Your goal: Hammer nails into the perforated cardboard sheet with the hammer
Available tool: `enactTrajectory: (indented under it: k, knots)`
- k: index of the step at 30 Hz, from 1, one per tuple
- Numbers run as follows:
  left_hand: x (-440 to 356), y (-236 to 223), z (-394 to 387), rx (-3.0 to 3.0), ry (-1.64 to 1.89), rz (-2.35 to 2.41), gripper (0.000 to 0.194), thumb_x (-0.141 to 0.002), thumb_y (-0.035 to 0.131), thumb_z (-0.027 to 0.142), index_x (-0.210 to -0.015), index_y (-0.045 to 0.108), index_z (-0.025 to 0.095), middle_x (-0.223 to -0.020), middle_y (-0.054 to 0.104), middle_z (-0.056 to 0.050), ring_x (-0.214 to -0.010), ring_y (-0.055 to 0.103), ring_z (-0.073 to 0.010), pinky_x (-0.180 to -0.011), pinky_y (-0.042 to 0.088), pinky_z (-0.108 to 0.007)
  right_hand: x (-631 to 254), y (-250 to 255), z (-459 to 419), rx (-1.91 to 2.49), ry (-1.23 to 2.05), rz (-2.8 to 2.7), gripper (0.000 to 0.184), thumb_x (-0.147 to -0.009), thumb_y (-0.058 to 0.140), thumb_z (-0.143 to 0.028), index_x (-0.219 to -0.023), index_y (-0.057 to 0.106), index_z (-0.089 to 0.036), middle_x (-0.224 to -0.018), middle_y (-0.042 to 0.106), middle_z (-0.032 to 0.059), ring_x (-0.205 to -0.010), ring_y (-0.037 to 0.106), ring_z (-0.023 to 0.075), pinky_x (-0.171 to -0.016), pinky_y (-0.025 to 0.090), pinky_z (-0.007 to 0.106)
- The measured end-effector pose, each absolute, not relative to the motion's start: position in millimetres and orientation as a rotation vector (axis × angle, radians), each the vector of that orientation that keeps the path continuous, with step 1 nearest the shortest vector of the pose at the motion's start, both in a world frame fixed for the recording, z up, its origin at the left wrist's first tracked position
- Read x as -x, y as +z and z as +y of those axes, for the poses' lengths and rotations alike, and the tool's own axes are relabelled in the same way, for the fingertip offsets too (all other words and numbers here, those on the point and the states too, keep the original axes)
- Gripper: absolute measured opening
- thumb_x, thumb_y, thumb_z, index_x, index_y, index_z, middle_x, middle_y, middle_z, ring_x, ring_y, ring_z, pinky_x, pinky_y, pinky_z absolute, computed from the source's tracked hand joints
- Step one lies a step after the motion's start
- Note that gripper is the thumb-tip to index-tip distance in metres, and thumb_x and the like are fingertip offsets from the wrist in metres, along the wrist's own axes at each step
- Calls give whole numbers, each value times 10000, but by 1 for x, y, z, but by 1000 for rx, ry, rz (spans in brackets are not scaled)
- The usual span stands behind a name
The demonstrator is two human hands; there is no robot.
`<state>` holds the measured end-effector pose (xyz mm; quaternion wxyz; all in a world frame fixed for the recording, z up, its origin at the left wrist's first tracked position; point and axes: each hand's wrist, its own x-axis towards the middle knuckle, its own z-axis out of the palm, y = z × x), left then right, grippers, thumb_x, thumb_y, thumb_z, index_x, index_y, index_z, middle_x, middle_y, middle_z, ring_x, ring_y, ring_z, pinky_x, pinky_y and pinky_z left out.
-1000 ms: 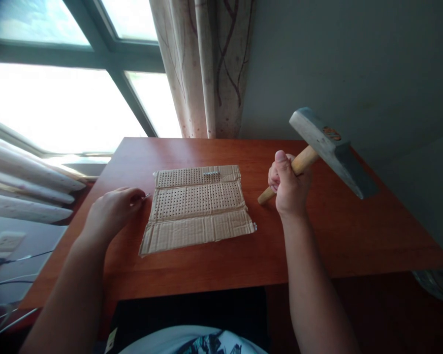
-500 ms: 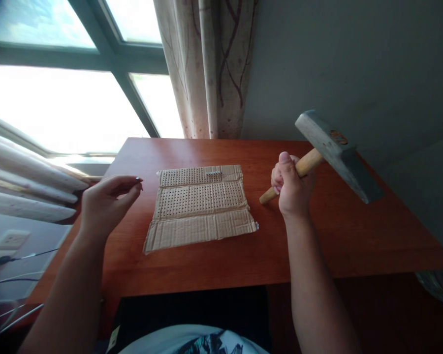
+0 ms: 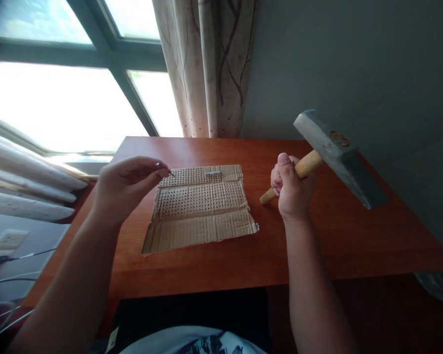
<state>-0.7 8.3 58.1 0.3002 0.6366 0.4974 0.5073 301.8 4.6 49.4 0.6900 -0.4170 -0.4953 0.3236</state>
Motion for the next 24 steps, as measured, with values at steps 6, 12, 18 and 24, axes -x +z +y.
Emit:
enactTrajectory:
  k: [6,12,18,24]
  knots:
    - [-30,56,41,-1997,1136,1163,125,-815,679,246,-863,734,144,-805,747,-46,-723,691,-140,-692,581,-256,-302,50,5,920,726,-1099,549,-888,670,-437,-523,319,-225,-420,259,-89,-332,249,57,-339,146,257]
    - [-36,45,55,-2116,1035,1171,131,-813,652,227,-867,741,148,-801,750,-39,-686,666,-126,-664,543,-237,-307,48,6,871,718,-1104,580,-886,668,-464,-506,301,-224,-410,246,-92,-318,242,52,-332,155,249]
    - [-36,44,53,-2119,1008,1186,135,-813,647,217,-870,745,144,-793,749,-39,-681,663,-126,-658,529,-233,-307,50,4,860,739,-1100,559,-882,672,-436,-510,314,-223,-407,249,-95,-316,232,52,-329,143,248]
    - [-37,39,54,-2166,987,1207,134,-825,641,206,-879,748,148,-816,757,-41,-687,663,-128,-665,523,-237,-307,49,5,863,747,-1120,557,-896,656,-444,-511,318,-224,-405,257,-94,-318,231,54,-333,143,255]
